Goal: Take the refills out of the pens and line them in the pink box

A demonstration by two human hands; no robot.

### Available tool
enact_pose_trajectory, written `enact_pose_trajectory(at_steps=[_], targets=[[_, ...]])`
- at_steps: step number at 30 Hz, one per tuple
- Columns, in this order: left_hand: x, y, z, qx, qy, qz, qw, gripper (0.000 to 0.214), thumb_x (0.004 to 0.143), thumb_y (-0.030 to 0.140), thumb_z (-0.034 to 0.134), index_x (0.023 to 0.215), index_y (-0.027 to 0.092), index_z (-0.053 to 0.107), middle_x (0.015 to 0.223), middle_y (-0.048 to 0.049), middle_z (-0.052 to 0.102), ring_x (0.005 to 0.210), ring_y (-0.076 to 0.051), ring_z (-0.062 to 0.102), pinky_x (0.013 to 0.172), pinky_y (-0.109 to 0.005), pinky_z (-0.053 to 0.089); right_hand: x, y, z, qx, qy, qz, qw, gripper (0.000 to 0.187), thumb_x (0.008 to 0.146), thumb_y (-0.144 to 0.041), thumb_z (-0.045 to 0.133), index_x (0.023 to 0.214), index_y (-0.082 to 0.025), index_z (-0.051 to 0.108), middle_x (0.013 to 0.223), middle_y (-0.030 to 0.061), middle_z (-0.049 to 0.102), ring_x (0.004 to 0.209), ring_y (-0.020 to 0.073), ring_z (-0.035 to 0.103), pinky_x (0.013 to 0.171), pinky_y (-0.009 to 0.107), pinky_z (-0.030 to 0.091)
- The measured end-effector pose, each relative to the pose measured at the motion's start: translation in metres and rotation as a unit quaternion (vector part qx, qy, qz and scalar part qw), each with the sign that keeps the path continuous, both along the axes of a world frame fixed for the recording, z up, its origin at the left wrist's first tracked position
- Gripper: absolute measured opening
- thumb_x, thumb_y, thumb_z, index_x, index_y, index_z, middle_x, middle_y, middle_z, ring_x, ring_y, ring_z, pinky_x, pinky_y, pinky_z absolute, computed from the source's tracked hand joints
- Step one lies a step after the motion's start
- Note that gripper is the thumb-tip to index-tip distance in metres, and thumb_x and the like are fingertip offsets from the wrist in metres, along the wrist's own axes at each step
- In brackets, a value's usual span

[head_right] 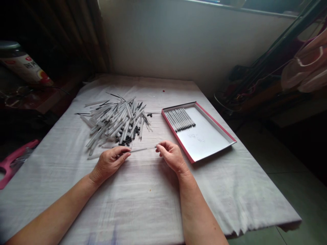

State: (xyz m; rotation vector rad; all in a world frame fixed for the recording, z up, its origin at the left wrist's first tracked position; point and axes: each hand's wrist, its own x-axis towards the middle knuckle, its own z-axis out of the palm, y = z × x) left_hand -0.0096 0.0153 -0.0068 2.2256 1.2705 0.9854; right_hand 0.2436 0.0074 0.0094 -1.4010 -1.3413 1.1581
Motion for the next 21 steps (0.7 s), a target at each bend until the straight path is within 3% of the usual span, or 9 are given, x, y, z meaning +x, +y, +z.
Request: enact_pose_trajectory(at_steps=[7,11,14,18,21], targets=[[0.002,-0.004,0.001,0.025,-0.009,-0.01,1.0,0.016,0.089,0.031,0.057,0.094,0.019,0.066,0.082,-0.0025,0.072,0.063,-0.011,0.064,0.062,-0.022,0.051,-0.007,-0.002,-0.004,0.002,0.013,0.046,0.999,0.036,0.074,-0.041,0.067,0.101,-0.018,0.068,0.075,0.0022,0.068,0.061,0.0133,0.059,0.053,0.025,0.046],[-0.006,-0.001,0.005,0.071,0.03,-0.017,0.997,0.016,0.091,0.03,0.056,0.097,0.018,0.065,0.082,-0.0021,0.071,0.064,-0.012,0.063,0.065,-0.023,0.05,-0.011,-0.003,-0.007,0.035,-0.027,0.074,0.996,0.022,0.075,-0.038,0.065,0.085,-0.019,0.073,0.079,0.0043,0.071,0.073,0.0179,0.064,0.068,0.031,0.05],[-0.026,0.008,0.011,0.132,0.092,0.048,0.986,0.017,0.091,0.03,0.055,0.098,0.02,0.066,0.083,-0.0025,0.071,0.071,-0.015,0.065,0.068,-0.025,0.049,-0.008,-0.001,-0.008,0.043,-0.036,0.037,0.998,0.024,0.077,-0.039,0.063,0.081,-0.018,0.072,0.073,0.004,0.069,0.07,0.0178,0.062,0.067,0.031,0.049],[-0.06,0.021,0.022,0.177,0.22,0.205,0.937,0.015,0.088,0.032,0.057,0.088,0.024,0.07,0.091,-0.0054,0.068,0.083,-0.023,0.062,0.067,-0.031,0.047,-0.005,0.002,-0.009,0.032,-0.041,0.005,0.999,0.029,0.077,-0.042,0.061,0.083,-0.015,0.071,0.068,0.0032,0.066,0.064,0.0164,0.059,0.061,0.029,0.047],[-0.074,0.025,0.029,0.13,0.307,0.198,0.922,0.012,0.082,0.032,0.062,0.083,0.025,0.072,0.099,-0.0051,0.066,0.088,-0.026,0.06,0.072,-0.035,0.047,-0.005,0.002,-0.008,0.026,-0.041,0.005,0.999,0.031,0.076,-0.043,0.06,0.083,-0.015,0.071,0.069,0.0034,0.066,0.064,0.0162,0.059,0.06,0.029,0.046]])
